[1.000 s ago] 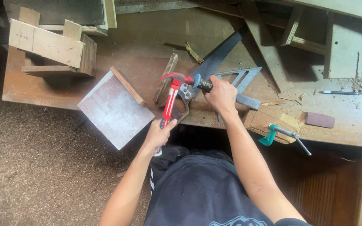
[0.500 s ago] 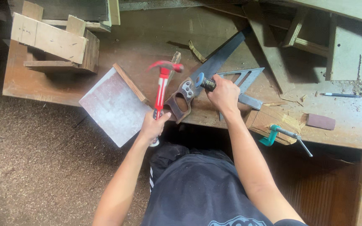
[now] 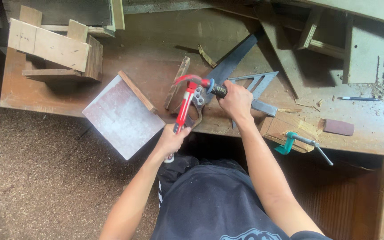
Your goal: The person uses a hammer to repeatedly strike the handle of a hand saw that is clamped to a workbench. The person adjusts the saw's position and continues striking the handle to secure it.
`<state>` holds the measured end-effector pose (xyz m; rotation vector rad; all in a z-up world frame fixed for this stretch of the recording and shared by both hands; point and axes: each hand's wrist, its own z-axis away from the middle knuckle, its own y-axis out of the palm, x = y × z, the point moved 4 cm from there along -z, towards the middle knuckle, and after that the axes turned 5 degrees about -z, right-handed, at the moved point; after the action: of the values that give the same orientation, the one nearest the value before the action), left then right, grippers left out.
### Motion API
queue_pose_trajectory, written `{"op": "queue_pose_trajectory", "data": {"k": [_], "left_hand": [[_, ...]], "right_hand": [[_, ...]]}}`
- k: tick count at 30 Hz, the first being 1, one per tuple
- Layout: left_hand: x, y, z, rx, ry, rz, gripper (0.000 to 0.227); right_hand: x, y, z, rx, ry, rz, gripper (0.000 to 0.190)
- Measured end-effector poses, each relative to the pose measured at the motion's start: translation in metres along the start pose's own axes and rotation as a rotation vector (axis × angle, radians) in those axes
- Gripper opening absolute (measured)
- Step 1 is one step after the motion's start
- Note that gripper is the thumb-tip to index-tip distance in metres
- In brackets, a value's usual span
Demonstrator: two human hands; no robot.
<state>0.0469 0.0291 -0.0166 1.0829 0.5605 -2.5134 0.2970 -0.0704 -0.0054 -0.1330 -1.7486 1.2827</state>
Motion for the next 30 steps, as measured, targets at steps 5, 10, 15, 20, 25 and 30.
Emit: {"op": "queue_pose_trajectory", "data": {"k": [5,10,15,20,25,30], "left_hand": [[0.004,-0.007,0.002,-0.097,-0.002,0.187,0.031],[-0.001,-0.004,0.000,0.023,-0.101,0.038,0.030],[-0.009,-0.013,0.005,-0.069,-0.011,0.252,0.032],[-0.010,-0.002,0.003,-0.018,-0.101,0.156,0.030],[-0.009,-0.008,0.002,-0.096,-0.043,0.232,0.031],[-0.006,0.005,-0.005,0.040,-0.094,0.126,0.029]], "right_hand": [[-0.001,0.000,0.004,-0.014,-0.004,-0.051,0.023],[-0.001,-0.002,0.001,0.015,0.021,-0.008,0.018],[-0.001,0.000,0.001,0.006,0.002,-0.020,0.018],[-0.005,-0.001,0.002,0.024,0.027,-0.010,0.018],[-0.001,0.000,0.001,-0.009,-0.006,-0.045,0.019],[-0.005,-0.001,0.001,0.018,0.033,-0.010,0.019]]}}
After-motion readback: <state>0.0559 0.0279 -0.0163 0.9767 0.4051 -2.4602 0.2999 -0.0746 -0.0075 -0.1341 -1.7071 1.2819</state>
